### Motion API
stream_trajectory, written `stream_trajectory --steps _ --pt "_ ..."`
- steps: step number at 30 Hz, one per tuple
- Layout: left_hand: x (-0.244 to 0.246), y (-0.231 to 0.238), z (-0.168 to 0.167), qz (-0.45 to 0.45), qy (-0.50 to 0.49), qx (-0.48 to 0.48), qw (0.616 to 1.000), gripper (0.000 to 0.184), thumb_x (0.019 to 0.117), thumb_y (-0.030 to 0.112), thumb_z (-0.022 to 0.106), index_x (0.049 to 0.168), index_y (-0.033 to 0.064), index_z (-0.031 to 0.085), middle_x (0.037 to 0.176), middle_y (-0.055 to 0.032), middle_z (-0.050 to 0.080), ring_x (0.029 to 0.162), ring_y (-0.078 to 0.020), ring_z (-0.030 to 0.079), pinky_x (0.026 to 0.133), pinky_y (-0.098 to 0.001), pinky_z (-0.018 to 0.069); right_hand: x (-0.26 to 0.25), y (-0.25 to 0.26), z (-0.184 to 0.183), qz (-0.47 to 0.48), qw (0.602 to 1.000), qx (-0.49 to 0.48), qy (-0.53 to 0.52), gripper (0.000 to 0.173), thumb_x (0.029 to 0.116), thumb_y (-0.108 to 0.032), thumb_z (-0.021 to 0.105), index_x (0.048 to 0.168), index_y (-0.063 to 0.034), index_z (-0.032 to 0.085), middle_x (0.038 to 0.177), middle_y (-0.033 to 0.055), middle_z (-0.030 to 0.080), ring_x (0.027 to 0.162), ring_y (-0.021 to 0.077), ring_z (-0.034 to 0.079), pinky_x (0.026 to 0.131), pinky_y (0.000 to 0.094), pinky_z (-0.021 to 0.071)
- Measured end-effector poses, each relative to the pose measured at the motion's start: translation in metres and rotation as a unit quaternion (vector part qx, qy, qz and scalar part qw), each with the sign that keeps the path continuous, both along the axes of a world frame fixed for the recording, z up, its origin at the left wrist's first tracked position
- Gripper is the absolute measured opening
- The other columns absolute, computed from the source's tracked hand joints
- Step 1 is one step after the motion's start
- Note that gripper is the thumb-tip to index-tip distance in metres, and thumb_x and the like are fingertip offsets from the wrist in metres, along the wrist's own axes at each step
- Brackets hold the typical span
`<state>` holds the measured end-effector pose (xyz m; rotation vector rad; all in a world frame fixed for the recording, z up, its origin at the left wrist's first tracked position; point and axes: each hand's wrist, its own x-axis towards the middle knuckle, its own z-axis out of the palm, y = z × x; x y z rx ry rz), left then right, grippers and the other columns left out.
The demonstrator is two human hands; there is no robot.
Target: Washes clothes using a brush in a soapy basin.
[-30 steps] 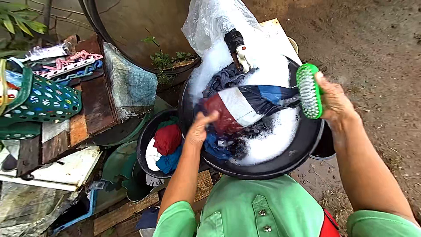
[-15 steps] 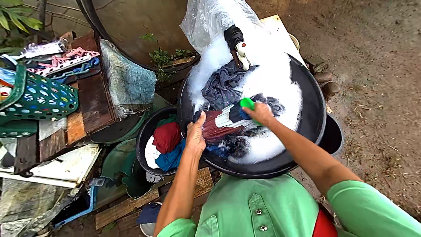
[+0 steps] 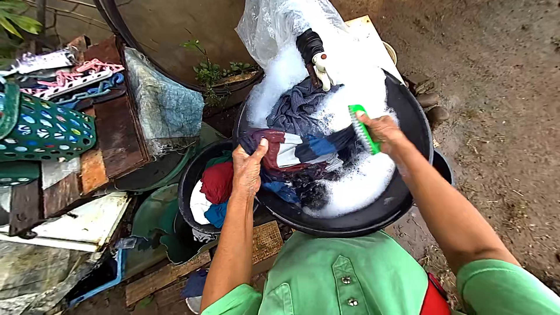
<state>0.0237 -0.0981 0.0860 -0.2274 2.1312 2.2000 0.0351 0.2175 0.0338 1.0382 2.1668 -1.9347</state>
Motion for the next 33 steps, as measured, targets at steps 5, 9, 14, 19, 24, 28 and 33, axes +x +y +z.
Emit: stream_trajectory --steps 5,9,14,19,24,28,33 --pt "0.005 -0.025 -0.007 0.058 0.016 -0.213 0.975 0.021 0.1005 0.012 0.065 0.113 -0.0050 0.061 0.096 -0.0082 0.065 0.089 -0.0093 0.063 0.085 -0.0314 0.0542 0.031 0.036 0.033 -0.031 0.995 0.023 0.092 0.029 0.1001 -0.040 0.065 0.099 -0.0107 0.066 0.075 -0.0058 0.069 0.063 0.0035 0.066 0.061 0.0265 0.0589" --pt "0.012 -0.018 -0.004 -0.011 -0.061 -0.463 0.884 0.048 0.1044 0.034 0.061 0.110 -0.0135 0.065 0.102 -0.0347 0.067 0.105 -0.0506 0.064 0.093 -0.0677 0.0451 0.034 0.029 -0.031 0.201 0.934 0.249 -0.161 0.054 0.0945 -0.035 0.077 0.108 0.0155 0.064 0.099 0.0349 0.065 0.093 0.0490 0.065 0.084 0.0686 0.0499" --pt "0.017 -0.022 -0.012 -0.018 -0.028 -0.566 0.824 0.056 0.1028 0.040 0.062 0.109 -0.0156 0.066 0.101 -0.0377 0.067 0.104 -0.0562 0.064 0.094 -0.0690 0.0438 0.019 -0.027 0.002 0.190 0.937 0.277 -0.092 0.057 0.0989 -0.036 0.071 0.118 0.0162 0.059 0.105 0.0371 0.065 0.101 0.0534 0.065 0.087 0.0690 0.0487" --pt "0.013 -0.020 -0.017 -0.032 -0.065 -0.588 0.806 0.043 0.1036 0.028 0.062 0.116 -0.0127 0.066 0.108 -0.0364 0.068 0.109 -0.0550 0.064 0.096 -0.0679 0.0443 0.007 -0.157 0.018 0.328 0.918 0.218 0.044 0.054 0.0968 -0.042 0.072 0.114 0.0078 0.063 0.091 0.0249 0.068 0.086 0.0410 0.069 0.076 0.0613 0.0553" --pt "0.011 -0.021 -0.019 -0.040 -0.086 -0.593 0.800 0.032 0.1001 0.014 0.063 0.118 -0.0121 0.064 0.109 -0.0356 0.068 0.109 -0.0535 0.065 0.095 -0.0670 0.0463 -0.014 -0.120 -0.048 0.370 0.881 0.286 -0.075 0.069 0.0992 -0.056 0.062 0.121 0.0094 0.063 0.107 0.0327 0.068 0.104 0.0510 0.067 0.087 0.0695 0.0510" --pt "0.012 -0.019 -0.024 -0.021 -0.076 -0.573 0.816 0.029 0.0978 0.012 0.065 0.114 -0.0118 0.065 0.107 -0.0352 0.068 0.106 -0.0536 0.066 0.090 -0.0679 0.0480 -0.005 -0.010 -0.059 0.231 0.900 0.340 -0.144 0.066 0.1010 -0.051 0.062 0.117 0.0128 0.064 0.110 0.0375 0.066 0.108 0.0555 0.064 0.090 0.0725 0.0481" --pt "0.011 -0.016 -0.027 -0.017 -0.079 -0.583 0.809 0.027 0.0979 0.011 0.064 0.114 -0.0104 0.065 0.105 -0.0343 0.068 0.105 -0.0528 0.066 0.089 -0.0669 0.0487 -0.004 -0.031 -0.031 0.177 0.928 0.314 -0.097 0.059 0.1021 -0.042 0.064 0.112 0.0163 0.064 0.108 0.0388 0.066 0.106 0.0557 0.064 0.091 0.0711 0.0480"
